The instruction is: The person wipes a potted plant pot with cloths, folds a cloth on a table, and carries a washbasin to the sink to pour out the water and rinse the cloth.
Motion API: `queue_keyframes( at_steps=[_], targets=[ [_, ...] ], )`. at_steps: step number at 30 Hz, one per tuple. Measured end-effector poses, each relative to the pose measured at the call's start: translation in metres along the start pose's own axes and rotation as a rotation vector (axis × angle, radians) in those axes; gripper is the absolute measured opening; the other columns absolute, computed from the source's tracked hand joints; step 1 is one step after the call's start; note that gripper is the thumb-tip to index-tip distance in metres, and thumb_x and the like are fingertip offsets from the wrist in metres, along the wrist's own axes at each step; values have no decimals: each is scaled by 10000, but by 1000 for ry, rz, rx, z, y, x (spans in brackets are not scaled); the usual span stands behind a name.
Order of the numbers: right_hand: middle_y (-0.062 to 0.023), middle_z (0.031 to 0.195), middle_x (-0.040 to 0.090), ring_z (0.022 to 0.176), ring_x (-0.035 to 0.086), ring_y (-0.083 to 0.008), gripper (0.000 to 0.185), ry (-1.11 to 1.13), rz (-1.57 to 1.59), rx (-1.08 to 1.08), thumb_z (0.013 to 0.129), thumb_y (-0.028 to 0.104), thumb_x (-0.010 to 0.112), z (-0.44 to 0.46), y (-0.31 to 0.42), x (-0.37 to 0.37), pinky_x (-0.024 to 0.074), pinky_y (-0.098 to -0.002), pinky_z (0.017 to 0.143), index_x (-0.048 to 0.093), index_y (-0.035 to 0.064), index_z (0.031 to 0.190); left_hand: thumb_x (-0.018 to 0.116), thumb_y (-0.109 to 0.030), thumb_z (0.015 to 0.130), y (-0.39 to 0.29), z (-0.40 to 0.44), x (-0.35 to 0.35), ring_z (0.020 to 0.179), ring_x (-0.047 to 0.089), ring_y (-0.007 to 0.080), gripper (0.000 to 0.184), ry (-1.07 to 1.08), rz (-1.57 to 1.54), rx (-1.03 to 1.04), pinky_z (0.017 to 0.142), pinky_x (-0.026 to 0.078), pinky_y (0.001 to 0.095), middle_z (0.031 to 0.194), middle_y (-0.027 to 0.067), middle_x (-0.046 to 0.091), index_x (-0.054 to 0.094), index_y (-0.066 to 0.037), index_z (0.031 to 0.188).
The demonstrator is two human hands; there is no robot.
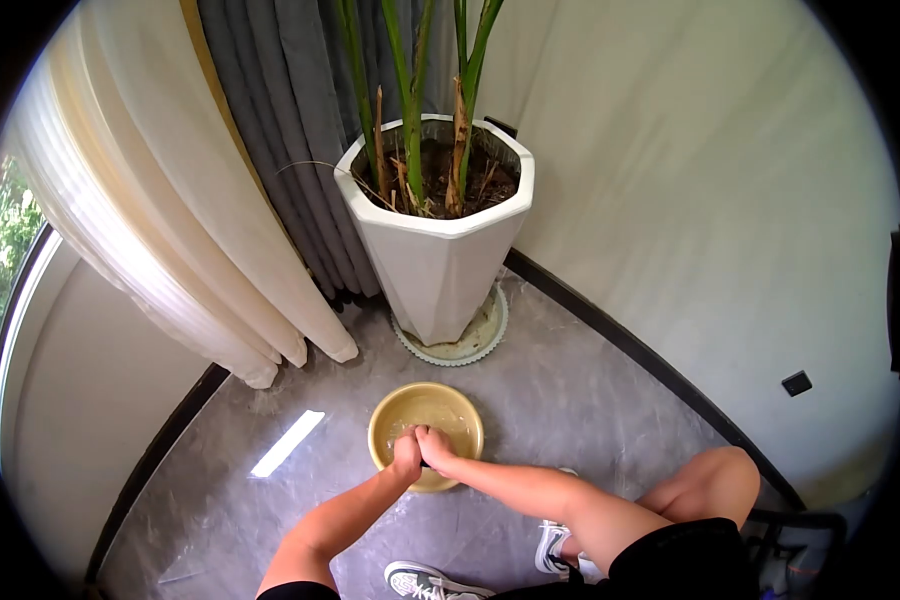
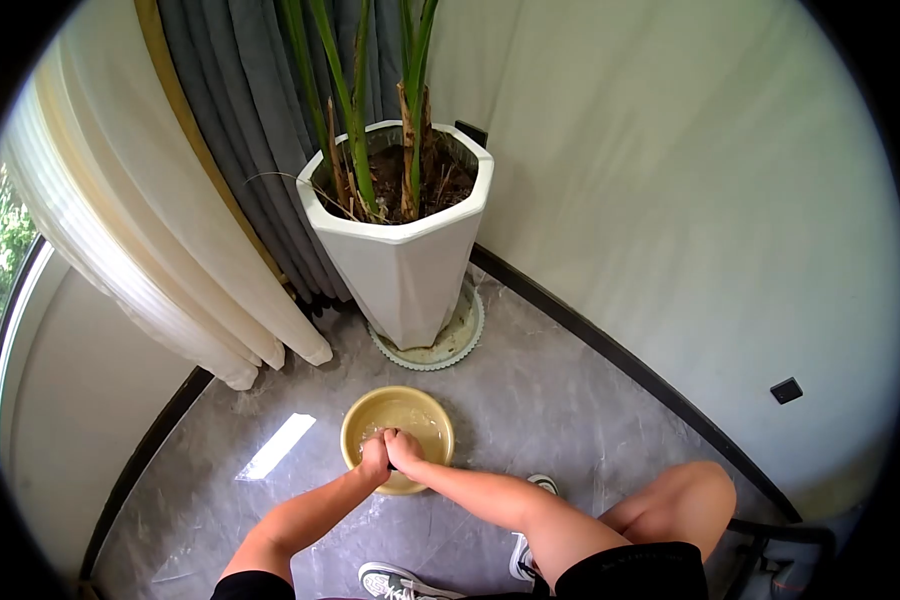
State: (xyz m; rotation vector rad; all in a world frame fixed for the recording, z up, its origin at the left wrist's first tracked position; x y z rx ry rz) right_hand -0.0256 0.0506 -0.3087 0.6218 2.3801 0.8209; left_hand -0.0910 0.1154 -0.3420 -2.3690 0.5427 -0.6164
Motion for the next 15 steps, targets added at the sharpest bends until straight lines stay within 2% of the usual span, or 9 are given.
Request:
queue_keyframes(
  at_steps=[2,4,5,7,8,10,12,14,15],
  targets=[
    [-247,1112,693,993,677,-420,516,-106,-142,-118,995,459,417,0,5,-7,528,-490,873,674,46,1167,450,-313,1044,1,4,2,1028,607,260,361,97,-109,37,905,483,387,1127,107,674,644,-28,1152],
    [-245,1140,685,1022,669,-417,506,-138,-78,-183,999,458,426,-7,15,-21,526,-483,879,657,53,1196,475,-418,1036,-13,0,16,1081,606,265,402,284,-140,61,937,491,420,1179,86,661,623,-88,1211],
    [-243,1168,677,1051,661,-415,498,-172,-17,-255,1002,457,434,-13,22,-28,525,-475,885,640,60,1224,471,-473,1024,-17,-8,22,1126,602,258,434,312,-152,-57,947,500,448,1208,77,655,612,-131,1252],
    [-211,1189,675,1113,640,-360,443,-152,363,-520,1024,398,480,-20,25,-27,496,-427,946,612,49,1263,467,-606,988,-42,-47,34,1216,594,254,516,379,-119,-311,976,504,531,1282,46,639,574,-240,1336],
    [-198,1217,667,1139,630,-335,426,-105,472,-627,1032,373,491,-18,23,-24,480,-410,972,609,45,1277,467,-606,988,-44,-46,31,1216,594,254,516,374,-126,-307,976,504,531,1282,46,639,574,-240,1336],
    [-187,1270,636,1185,600,-313,428,-61,416,-551,1036,364,492,-11,11,-21,459,-398,1004,594,45,1302,457,-614,990,-48,-52,33,1209,606,261,535,489,-228,-356,977,506,528,1309,45,631,567,-231,1347],
    [-176,1323,605,1231,569,-290,432,-21,361,-478,1041,356,494,-7,9,-15,437,-386,1035,580,44,1327,474,-578,998,-39,-47,36,1132,635,247,498,467,-279,-339,933,529,491,1271,48,641,581,-217,1325],
    [-162,1383,544,1279,521,-275,452,-179,603,-434,1036,371,505,-25,22,-19,417,-379,1058,566,51,1348,512,-495,1006,-26,-23,28,1030,646,216,413,321,-133,-49,871,543,415,1172,61,670,635,-180,1244],
    [-145,1348,558,1239,536,-264,489,-179,724,-282,1021,416,508,-23,19,-14,427,-377,1036,578,37,1322,537,-408,1001,-29,-22,23,939,636,191,363,222,1,54,809,531,360,1086,66,681,662,-116,1176]
  ],
)
Point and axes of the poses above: each hand's wrist, its own z-axis towards the middle knuckle, its own x-axis out of the palm, y = z × x, the point moved 5 cm from there along z, towards the middle knuckle
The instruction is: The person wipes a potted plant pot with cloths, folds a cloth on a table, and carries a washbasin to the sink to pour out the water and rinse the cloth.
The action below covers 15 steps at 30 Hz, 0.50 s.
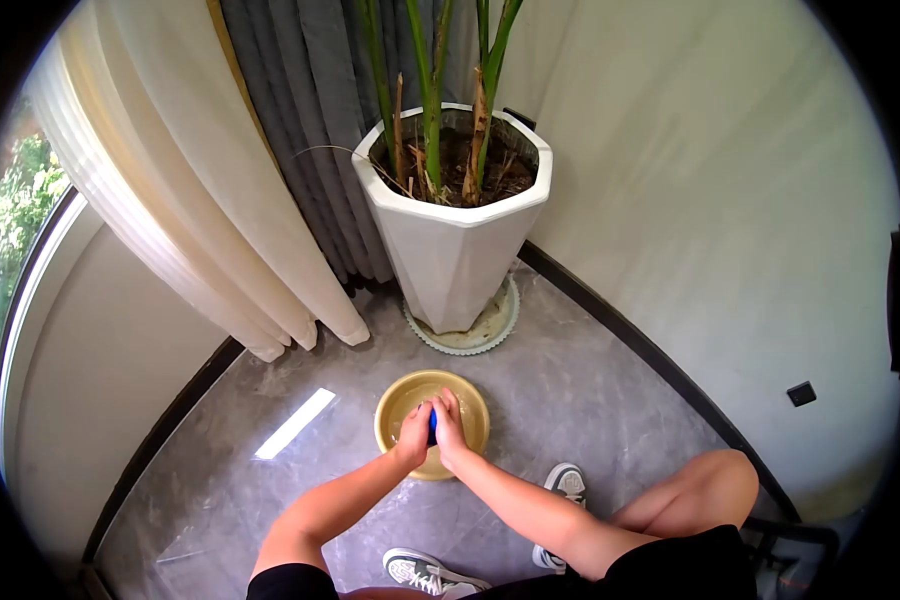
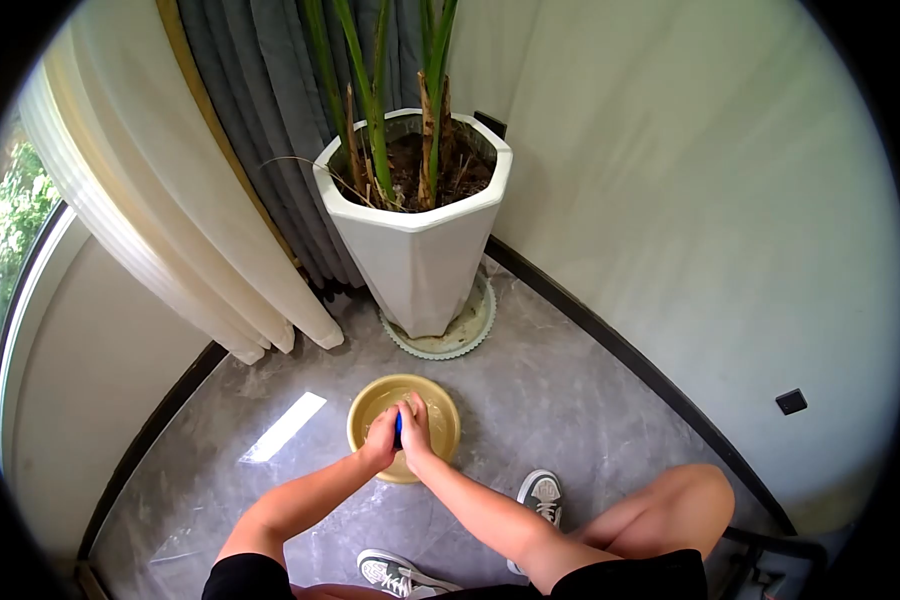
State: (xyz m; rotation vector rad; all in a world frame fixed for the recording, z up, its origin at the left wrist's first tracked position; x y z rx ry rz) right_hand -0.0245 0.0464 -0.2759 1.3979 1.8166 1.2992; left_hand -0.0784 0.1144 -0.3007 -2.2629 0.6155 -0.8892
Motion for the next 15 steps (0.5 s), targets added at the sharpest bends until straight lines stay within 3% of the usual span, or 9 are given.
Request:
queue_keyframes(
  at_steps=[1,3,7,9,10,12,13,15],
  targets=[
    [-129,1312,572,1198,550,-252,531,-84,110,138,1006,460,511,-1,-5,1,438,-374,1015,590,23,1295,556,-364,968,-1,3,-5,868,648,199,371,-195,132,80,776,525,348,978,95,705,698,-34,1060],
    [-113,1218,632,1126,588,-221,543,38,195,455,1007,480,485,-7,-14,6,464,-363,959,618,9,1243,566,-352,930,-5,-1,-11,771,670,235,415,-371,413,181,725,531,380,852,165,712,707,38,926],
    [-86,1097,670,1037,613,-197,537,50,26,419,1012,478,472,0,-22,4,490,-355,881,646,-4,1175,552,-347,907,-4,5,-17,741,702,326,452,-394,510,163,719,540,438,785,249,700,705,74,847],
    [-67,1139,642,1074,594,-206,504,86,65,425,995,491,490,8,-33,6,505,-391,863,623,78,1252,536,-360,909,-10,9,-19,810,713,418,478,-419,713,125,754,541,485,834,309,695,713,81,853],
    [-67,1139,642,1074,594,-206,504,86,64,424,995,491,490,6,-31,5,505,-391,863,623,78,1252,536,-360,909,-9,11,-22,810,713,418,478,-419,712,126,754,541,485,834,309,695,713,81,853],
    [-44,1215,613,1132,571,-229,452,1,251,482,972,506,512,-3,-28,4,506,-435,878,589,209,1303,530,-313,945,-16,12,-19,757,702,342,406,-344,880,176,710,538,447,833,238,712,700,56,935],
    [-44,1215,613,1132,571,-229,452,7,251,478,972,506,512,-3,-22,3,506,-435,878,589,209,1303,530,-313,945,-21,9,-17,757,702,342,406,-348,879,182,710,538,447,833,238,712,700,56,935],
    [-29,1306,578,1195,543,-254,400,176,350,813,954,512,528,-14,-24,3,493,-468,910,562,315,1300,528,-333,945,-29,3,-5,829,703,424,408,-275,1004,253,762,537,484,892,284,706,719,26,974]
  ],
)
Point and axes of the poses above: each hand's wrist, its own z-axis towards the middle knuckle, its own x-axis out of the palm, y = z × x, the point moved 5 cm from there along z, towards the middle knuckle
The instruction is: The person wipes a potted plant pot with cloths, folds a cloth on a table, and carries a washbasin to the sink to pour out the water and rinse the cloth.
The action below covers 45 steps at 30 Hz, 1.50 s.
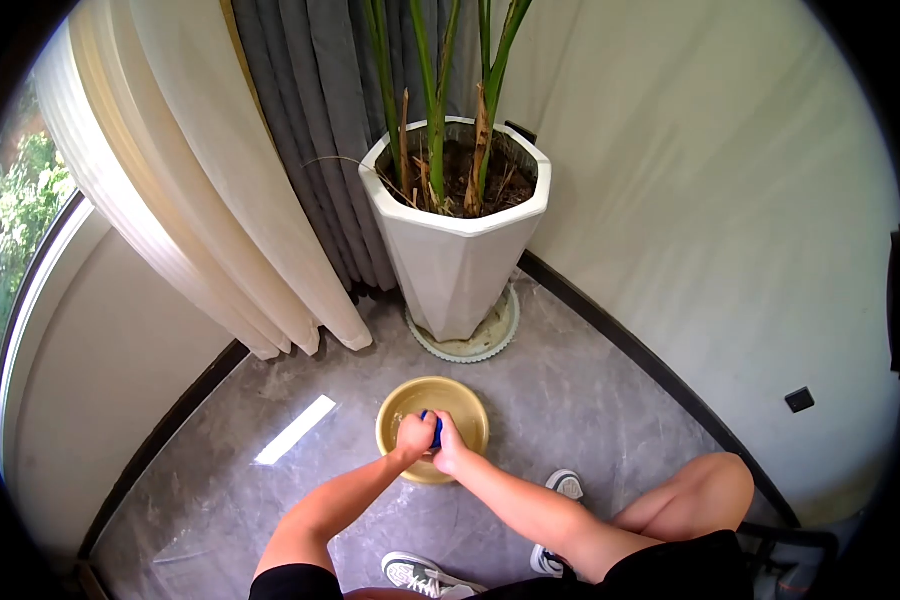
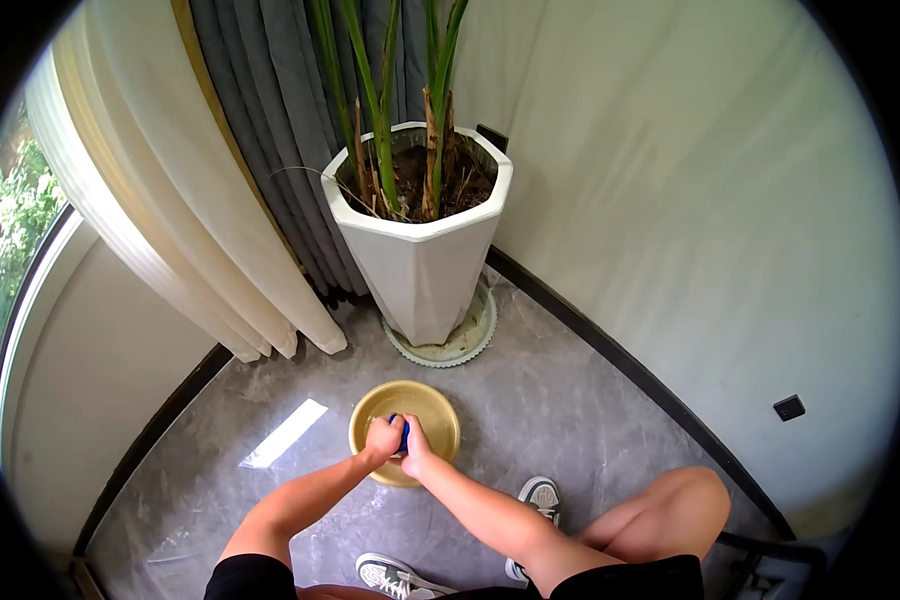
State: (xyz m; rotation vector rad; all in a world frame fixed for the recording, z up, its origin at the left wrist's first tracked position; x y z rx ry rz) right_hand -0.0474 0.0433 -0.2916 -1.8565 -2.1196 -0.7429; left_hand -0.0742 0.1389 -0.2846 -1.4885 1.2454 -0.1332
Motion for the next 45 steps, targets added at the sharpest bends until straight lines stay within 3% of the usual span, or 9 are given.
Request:
queue_keyframes(
  at_steps=[4,6,11,18,22,27,40,42,45],
  targets=[
    [-60,1216,640,1131,603,-249,421,240,240,-146,960,540,556,10,16,3,496,-451,982,611,191,1187,480,-398,989,-47,-24,-11,790,680,465,422,-124,215,114,736,530,523,856,272,697,644,-16,1061],
    [-76,1231,654,1161,610,-249,439,333,249,-125,978,538,543,5,33,2,481,-441,1028,621,153,1175,416,-413,1020,-80,-37,-27,1227,545,467,427,-116,389,355,1021,417,562,1251,262,634,627,-81,1185],
    [-60,1158,674,1128,622,-246,361,83,88,-46,986,485,531,-28,30,14,498,-429,999,637,156,1091,349,-375,1007,-40,-18,0,1429,351,447,591,-3,236,192,1185,284,512,1557,272,353,353,-151,1554],
    [-78,1080,676,1013,650,-239,304,144,61,-154,986,390,500,22,22,1,541,-428,902,644,129,1045,355,-343,955,-57,-26,-15,1234,546,470,583,54,50,18,1083,409,485,1311,305,588,445,-161,1501],
    [-54,975,688,912,672,-218,293,11,-53,-190,978,400,497,19,25,1,575,-412,791,656,154,964,384,-331,924,-53,-20,-14,1050,631,485,472,-17,33,34,951,484,525,1083,304,674,710,-54,1124],
    [14,654,513,498,476,-154,308,-71,-232,-185,960,451,482,0,28,5,337,-325,412,553,202,793,406,-313,905,-51,-17,-14,968,656,481,451,-35,60,24,907,500,527,973,316,682,724,-11,1007],
    [-87,1072,682,929,658,-194,416,-102,-591,-544,984,413,524,13,47,-11,532,-341,773,669,50,1127,430,-398,951,8,8,0,1071,661,370,485,79,-176,97,861,546,455,1131,270,683,652,-60,1219],
    [-98,1167,644,1060,612,-188,352,-165,-774,-543,1001,328,543,3,51,-10,482,-334,926,632,45,1190,449,-438,955,29,6,2,999,661,271,537,185,-414,-335,790,565,401,1068,191,692,600,-69,1314],
    [-98,1088,682,1007,638,-184,268,-196,-958,-710,958,219,627,8,56,-11,504,-338,902,648,38,1154,516,-429,925,39,13,2,905,654,227,596,231,-323,-325,730,568,371,1027,168,678,550,-39,1376]
  ],
)
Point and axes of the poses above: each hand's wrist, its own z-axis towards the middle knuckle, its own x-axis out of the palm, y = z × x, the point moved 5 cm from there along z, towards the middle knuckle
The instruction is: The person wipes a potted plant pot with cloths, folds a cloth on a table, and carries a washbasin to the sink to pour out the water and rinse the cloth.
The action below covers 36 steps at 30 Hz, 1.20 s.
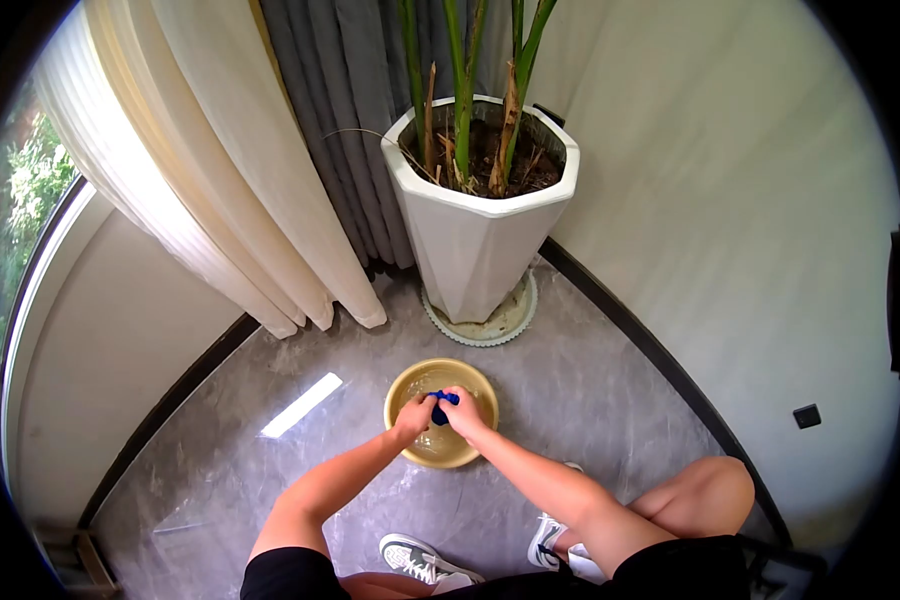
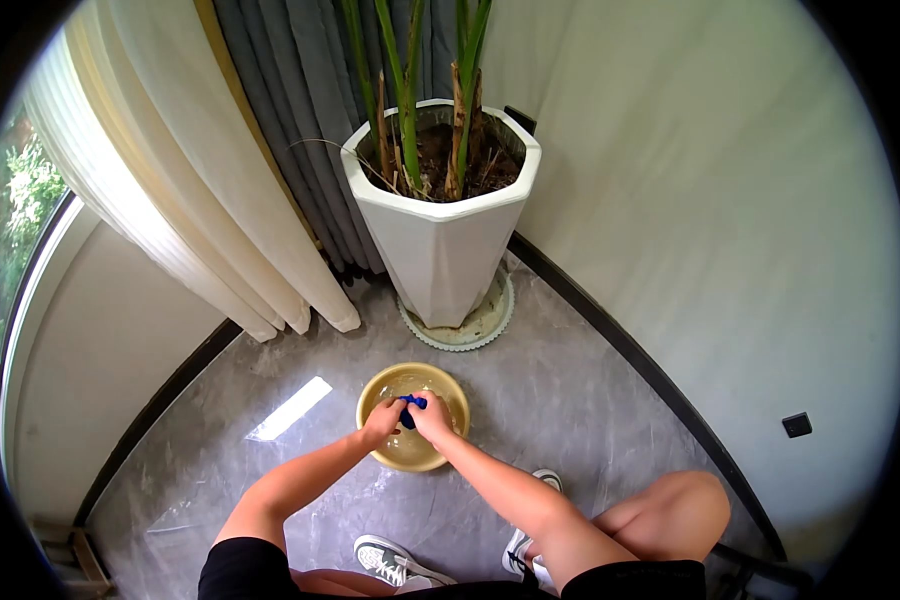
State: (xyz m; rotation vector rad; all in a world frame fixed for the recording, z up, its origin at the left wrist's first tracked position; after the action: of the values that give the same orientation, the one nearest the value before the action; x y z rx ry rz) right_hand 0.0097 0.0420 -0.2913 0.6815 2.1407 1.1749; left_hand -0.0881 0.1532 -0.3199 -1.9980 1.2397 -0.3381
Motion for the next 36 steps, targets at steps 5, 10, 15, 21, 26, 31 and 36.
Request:
queue_keyframes(
  at_steps=[5,10,15,21,26,31,36],
  targets=[
    [-125,997,721,932,701,-215,204,-64,-5,-81,883,-10,628,17,-45,14,546,-335,852,661,16,1082,643,-300,874,43,35,-1,1000,685,301,580,-126,141,276,864,546,392,1092,227,696,553,5,1359],
    [-171,1106,685,1027,672,-306,259,-10,-315,-300,868,53,646,-19,2,0,529,-402,930,653,43,1127,672,-370,899,20,7,-17,1146,646,386,669,-244,358,179,1008,490,403,1232,289,647,505,61,1382],
    [-169,1274,600,1166,588,-391,369,24,-739,-292,875,158,658,-12,-12,8,483,-479,978,609,143,1241,590,-487,923,30,28,-4,1193,612,426,696,-215,111,-115,1031,474,440,1264,331,617,549,64,1346],
    [-149,1220,636,1093,627,-386,273,76,-633,-61,890,199,653,12,-23,-2,517,-490,891,638,144,1158,639,-440,921,3,20,-3,1146,651,380,619,-8,522,114,994,487,427,1154,283,685,594,39,1310],
    [-144,1012,661,870,639,-342,244,-290,-503,-577,920,258,659,2,-17,-8,512,-429,880,646,74,1079,705,-519,884,6,8,2,1281,550,408,776,-265,435,249,1081,435,431,1350,282,576,501,4,1418],
    [-35,925,606,779,596,-122,250,-170,369,-42,1019,301,569,28,-65,-13,503,-265,642,564,70,1112,661,-595,909,26,17,11,1247,555,304,798,226,101,242,1029,470,379,1384,192,555,446,-78,1479],
    [-72,880,689,798,660,-149,221,-8,188,-369,958,209,662,-9,0,-20,524,-313,737,616,29,1077,577,-616,952,16,-15,16,1252,550,326,751,253,-325,-197,988,504,490,1422,170,529,442,-101,1481]
  ],
)
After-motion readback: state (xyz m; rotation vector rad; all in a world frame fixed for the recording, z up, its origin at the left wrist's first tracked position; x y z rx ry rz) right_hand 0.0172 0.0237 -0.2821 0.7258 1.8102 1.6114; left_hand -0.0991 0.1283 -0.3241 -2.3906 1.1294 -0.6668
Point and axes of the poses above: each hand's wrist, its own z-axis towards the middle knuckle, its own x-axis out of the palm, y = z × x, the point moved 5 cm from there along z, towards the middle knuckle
